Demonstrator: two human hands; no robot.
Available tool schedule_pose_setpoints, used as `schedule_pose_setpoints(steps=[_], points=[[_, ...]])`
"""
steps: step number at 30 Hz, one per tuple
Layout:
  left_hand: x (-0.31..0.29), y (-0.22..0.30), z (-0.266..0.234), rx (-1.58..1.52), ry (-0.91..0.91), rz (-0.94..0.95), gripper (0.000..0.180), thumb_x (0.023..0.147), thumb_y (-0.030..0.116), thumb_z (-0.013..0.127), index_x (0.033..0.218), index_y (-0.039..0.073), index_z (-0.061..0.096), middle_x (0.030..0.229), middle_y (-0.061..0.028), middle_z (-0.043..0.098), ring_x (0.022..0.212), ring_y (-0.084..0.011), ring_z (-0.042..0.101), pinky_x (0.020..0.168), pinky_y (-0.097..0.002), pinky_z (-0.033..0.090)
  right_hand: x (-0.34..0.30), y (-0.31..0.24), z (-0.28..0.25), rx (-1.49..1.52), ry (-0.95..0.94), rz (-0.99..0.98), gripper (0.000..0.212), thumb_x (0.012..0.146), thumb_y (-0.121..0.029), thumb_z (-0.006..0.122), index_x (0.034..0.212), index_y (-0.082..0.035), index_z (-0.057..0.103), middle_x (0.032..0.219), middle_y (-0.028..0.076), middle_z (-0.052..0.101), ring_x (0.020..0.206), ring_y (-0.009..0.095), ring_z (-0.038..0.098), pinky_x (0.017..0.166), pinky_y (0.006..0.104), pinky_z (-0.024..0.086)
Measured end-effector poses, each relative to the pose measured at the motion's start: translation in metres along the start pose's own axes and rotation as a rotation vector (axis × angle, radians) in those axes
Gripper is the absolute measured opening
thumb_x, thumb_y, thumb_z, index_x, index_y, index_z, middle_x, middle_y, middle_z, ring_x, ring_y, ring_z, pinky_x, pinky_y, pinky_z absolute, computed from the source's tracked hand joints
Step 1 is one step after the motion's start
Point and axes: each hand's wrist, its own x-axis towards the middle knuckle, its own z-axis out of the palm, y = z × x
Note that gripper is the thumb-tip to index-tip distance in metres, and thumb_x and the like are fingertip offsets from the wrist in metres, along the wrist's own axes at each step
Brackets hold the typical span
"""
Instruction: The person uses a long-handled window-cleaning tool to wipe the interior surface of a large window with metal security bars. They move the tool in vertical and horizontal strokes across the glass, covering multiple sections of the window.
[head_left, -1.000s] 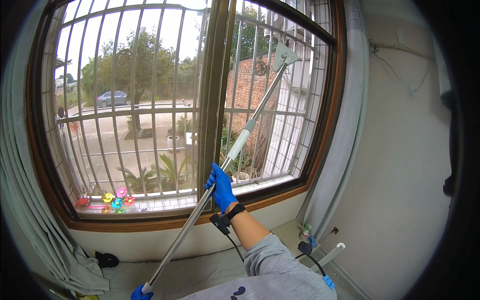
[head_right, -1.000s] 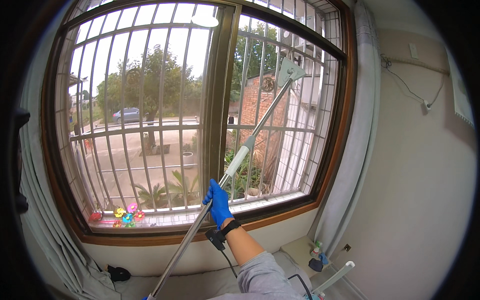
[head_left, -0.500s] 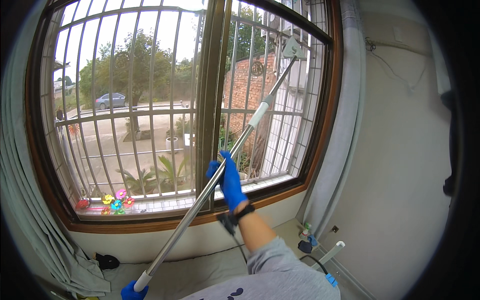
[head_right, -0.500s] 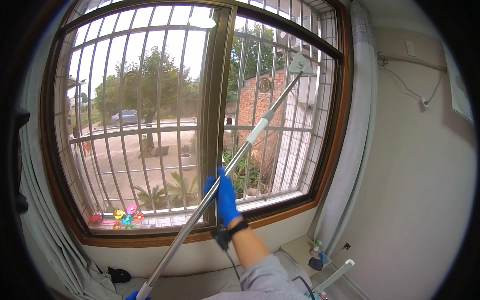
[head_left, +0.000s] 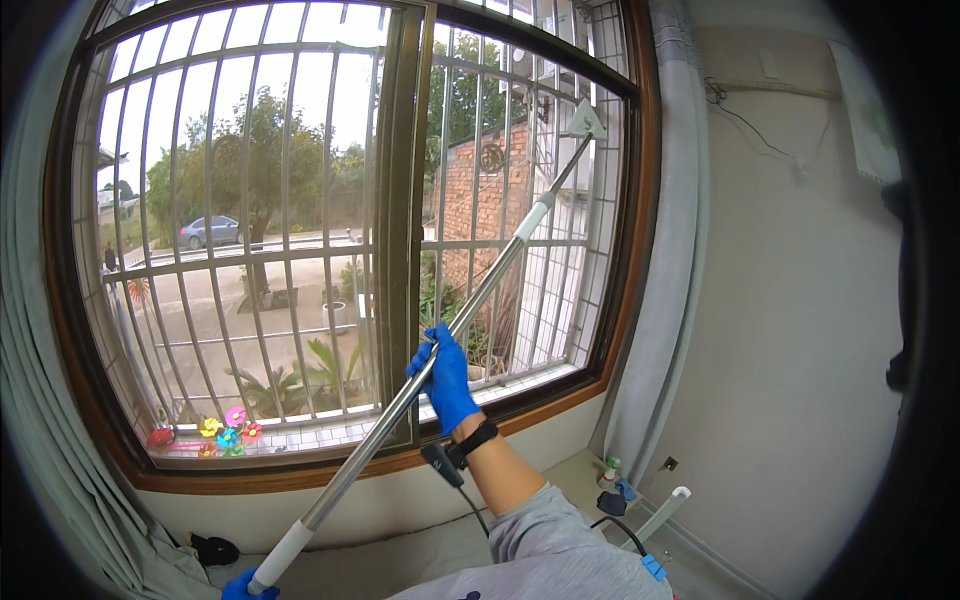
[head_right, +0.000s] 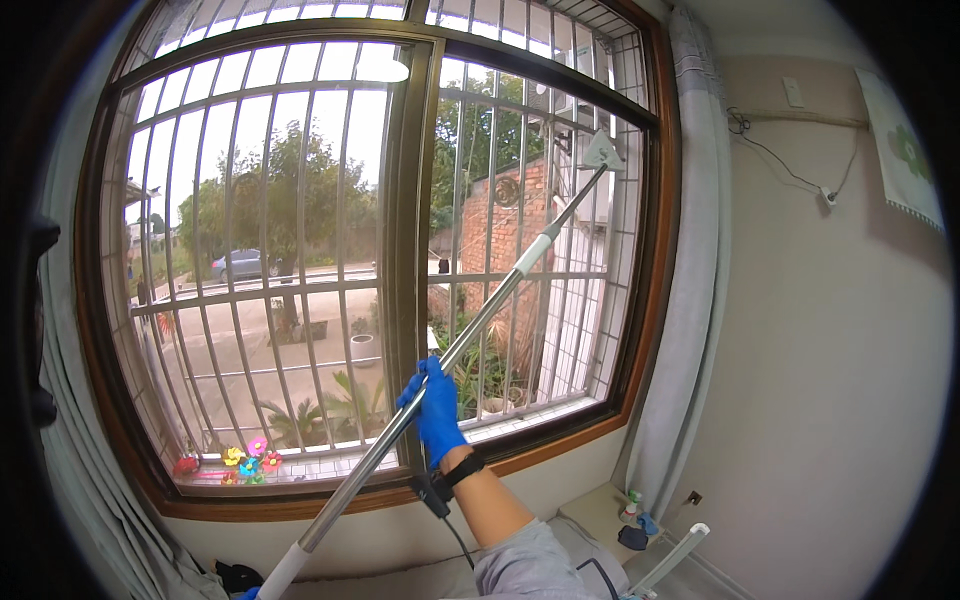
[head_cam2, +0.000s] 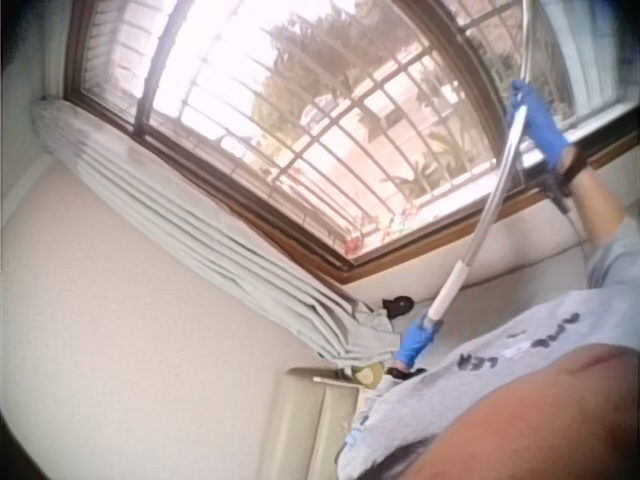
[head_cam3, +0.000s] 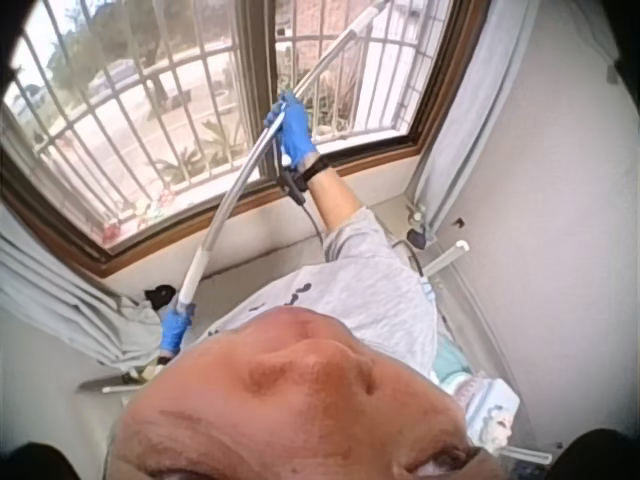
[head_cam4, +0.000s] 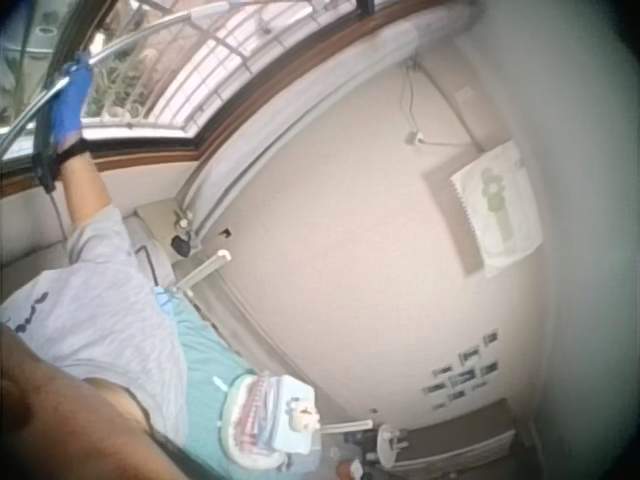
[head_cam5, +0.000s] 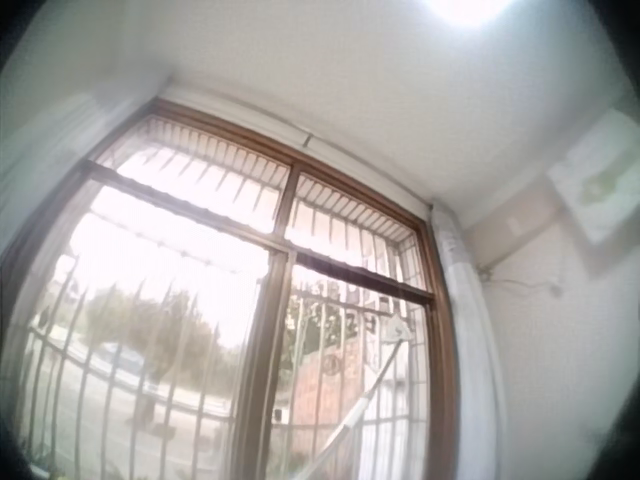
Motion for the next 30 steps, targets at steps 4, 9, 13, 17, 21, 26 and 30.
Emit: schedule_pose_setpoints(steps=[4,9,13,17,21,26,30], points=[[0.015,0.077,0.012,0.121,0.091,0.198,0.041,0.083,0.014,0.064,0.120,0.005,0.053,0.077,-0.0038,0.060,0.054,-0.0067,0.050,0.047,-0.0226,0.043,0.033,-0.047,0.009,-0.032,0.012,-0.091,0.025,0.092,-0.035,0.048,0.085,-0.011,0.047,0.056,0.000,0.041,0.049,0.013,0.043,0.050,0.0302,0.043],[0.026,0.165,0.035,0.012,0.237,0.411,0.041,0.083,0.002,0.059,0.123,0.004,0.053,0.096,-0.0046,0.062,0.073,-0.0120,0.056,0.063,-0.0253,0.047,0.069,-0.104,0.030,0.044,-0.029,-0.134,0.025,0.091,-0.033,0.049,0.083,-0.010,0.045,0.057,0.000,0.040,0.050,0.014,0.039,0.053,0.0305,0.043],[0.041,0.193,0.036,0.096,0.210,0.432,0.063,0.071,0.011,0.067,0.129,0.000,0.045,0.111,-0.0173,0.060,0.103,-0.0233,0.058,0.088,-0.0332,0.044,0.086,-0.137,0.043,0.062,-0.081,-0.155,0.027,0.092,-0.034,0.046,0.081,-0.010,0.044,0.058,0.001,0.039,0.052,0.015,0.039,0.054,0.0309,0.042],[0.043,0.207,0.035,0.065,0.358,0.281,0.049,0.069,0.003,0.062,0.117,-0.001,0.057,0.108,-0.0153,0.062,0.100,-0.0220,0.059,0.088,-0.0328,0.044,0.095,-0.159,0.053,-0.005,-0.087,-0.157,0.031,0.094,-0.037,0.043,0.083,-0.007,0.045,0.063,0.005,0.044,0.057,0.019,0.046,0.060,0.0353,0.048],[0.038,0.225,0.036,0.036,0.374,0.441,0.049,0.069,0.004,0.062,0.118,0.000,0.057,0.109,-0.0139,0.061,0.101,-0.0204,0.057,0.089,-0.0322,0.042,0.099,-0.179,0.060,-0.049,-0.082,-0.203,0.035,0.093,-0.039,0.043,0.088,-0.005,0.045,0.066,0.008,0.048,0.060,0.023,0.051,0.062,0.0390,0.049],[0.028,0.240,0.044,0.042,0.411,0.442,0.048,0.071,0.003,0.062,0.118,0.000,0.057,0.111,-0.0137,0.061,0.103,-0.0208,0.057,0.091,-0.0323,0.042,0.095,-0.190,0.060,-0.130,-0.088,-0.209,0.036,0.092,-0.040,0.044,0.090,-0.004,0.044,0.066,0.010,0.049,0.059,0.023,0.051,0.063,0.0390,0.049],[0.019,0.246,0.049,0.039,0.445,0.422,0.047,0.071,0.003,0.062,0.118,0.000,0.057,0.110,-0.0135,0.061,0.103,-0.0205,0.057,0.090,-0.0321,0.043,0.085,-0.195,0.053,-0.283,-0.149,-0.213,0.053,0.090,-0.049,0.044,0.110,0.000,0.043,0.073,0.014,0.055,0.066,0.025,0.056,0.065,0.0397,0.051]])
